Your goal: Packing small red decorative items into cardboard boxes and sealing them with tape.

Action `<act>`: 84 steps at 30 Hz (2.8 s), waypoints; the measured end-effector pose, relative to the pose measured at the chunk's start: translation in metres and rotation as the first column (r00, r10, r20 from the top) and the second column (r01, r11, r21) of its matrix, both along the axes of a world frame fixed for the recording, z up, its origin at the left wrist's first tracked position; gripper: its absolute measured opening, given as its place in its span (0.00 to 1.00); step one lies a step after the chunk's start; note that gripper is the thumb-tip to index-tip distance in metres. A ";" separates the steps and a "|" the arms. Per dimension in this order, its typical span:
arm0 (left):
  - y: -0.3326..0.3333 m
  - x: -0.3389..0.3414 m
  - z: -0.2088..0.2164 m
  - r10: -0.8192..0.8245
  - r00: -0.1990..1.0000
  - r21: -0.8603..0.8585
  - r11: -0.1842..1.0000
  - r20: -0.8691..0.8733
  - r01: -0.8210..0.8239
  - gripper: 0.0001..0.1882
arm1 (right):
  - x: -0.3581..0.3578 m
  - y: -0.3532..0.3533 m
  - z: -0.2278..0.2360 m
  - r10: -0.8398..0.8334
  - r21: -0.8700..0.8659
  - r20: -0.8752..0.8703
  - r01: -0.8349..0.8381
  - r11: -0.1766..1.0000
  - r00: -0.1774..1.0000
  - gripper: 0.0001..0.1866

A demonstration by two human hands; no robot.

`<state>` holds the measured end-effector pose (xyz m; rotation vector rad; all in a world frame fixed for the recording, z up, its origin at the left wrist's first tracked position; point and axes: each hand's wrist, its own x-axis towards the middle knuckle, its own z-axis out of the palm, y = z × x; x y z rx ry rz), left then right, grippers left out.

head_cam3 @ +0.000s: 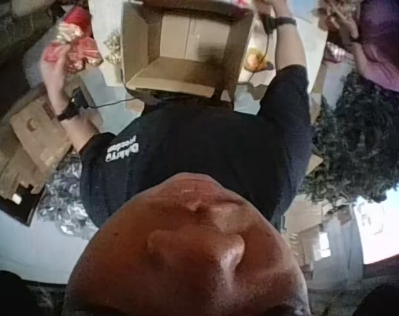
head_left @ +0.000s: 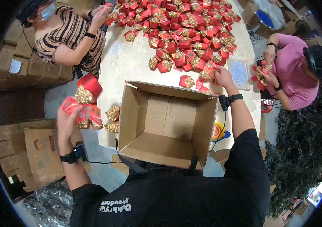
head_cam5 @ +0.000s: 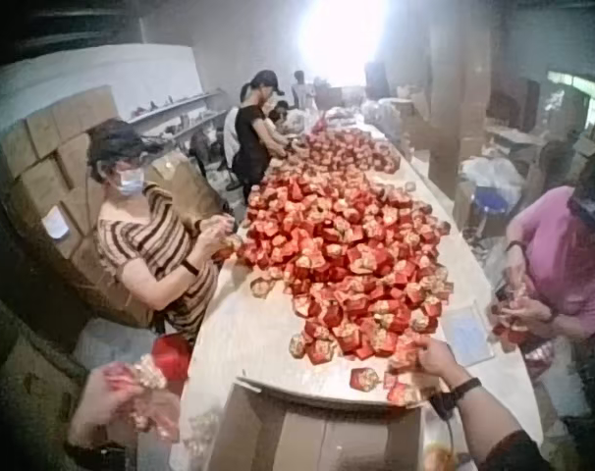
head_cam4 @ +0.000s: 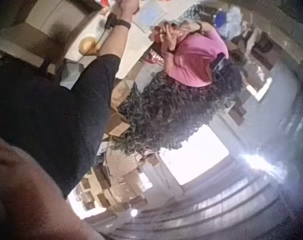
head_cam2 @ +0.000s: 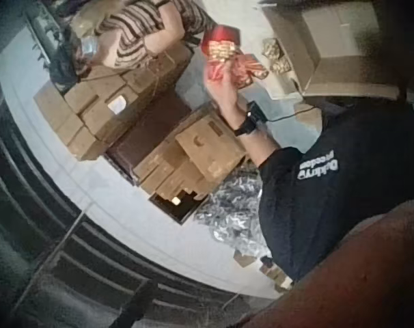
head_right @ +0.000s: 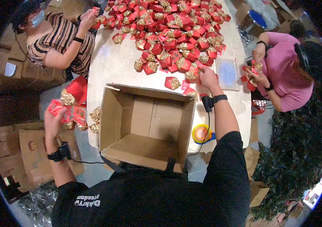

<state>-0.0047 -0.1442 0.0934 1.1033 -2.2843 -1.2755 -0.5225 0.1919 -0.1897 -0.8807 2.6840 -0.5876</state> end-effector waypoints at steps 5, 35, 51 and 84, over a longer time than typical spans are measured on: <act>0.023 0.027 0.079 -0.110 0.931 -0.211 0.977 -0.349 0.036 0.20 | 0.014 0.022 0.093 -0.039 -0.341 -0.095 0.004 0.940 0.995 0.16; 0.131 -0.050 -0.072 -0.491 0.869 -0.245 0.851 -0.055 0.465 0.12 | 0.324 0.057 0.167 -0.266 -0.603 -0.109 0.149 0.784 0.958 0.09; 0.117 -0.068 -0.089 -0.251 0.961 -0.266 0.940 -0.114 0.214 0.17 | 0.299 0.044 0.160 -0.296 -0.714 0.035 0.231 0.661 0.954 0.08; 0.124 -0.065 -0.107 -0.469 0.875 -0.168 0.859 0.119 0.483 0.14 | 0.297 0.046 0.151 -0.285 -0.791 0.124 0.268 0.550 0.950 0.08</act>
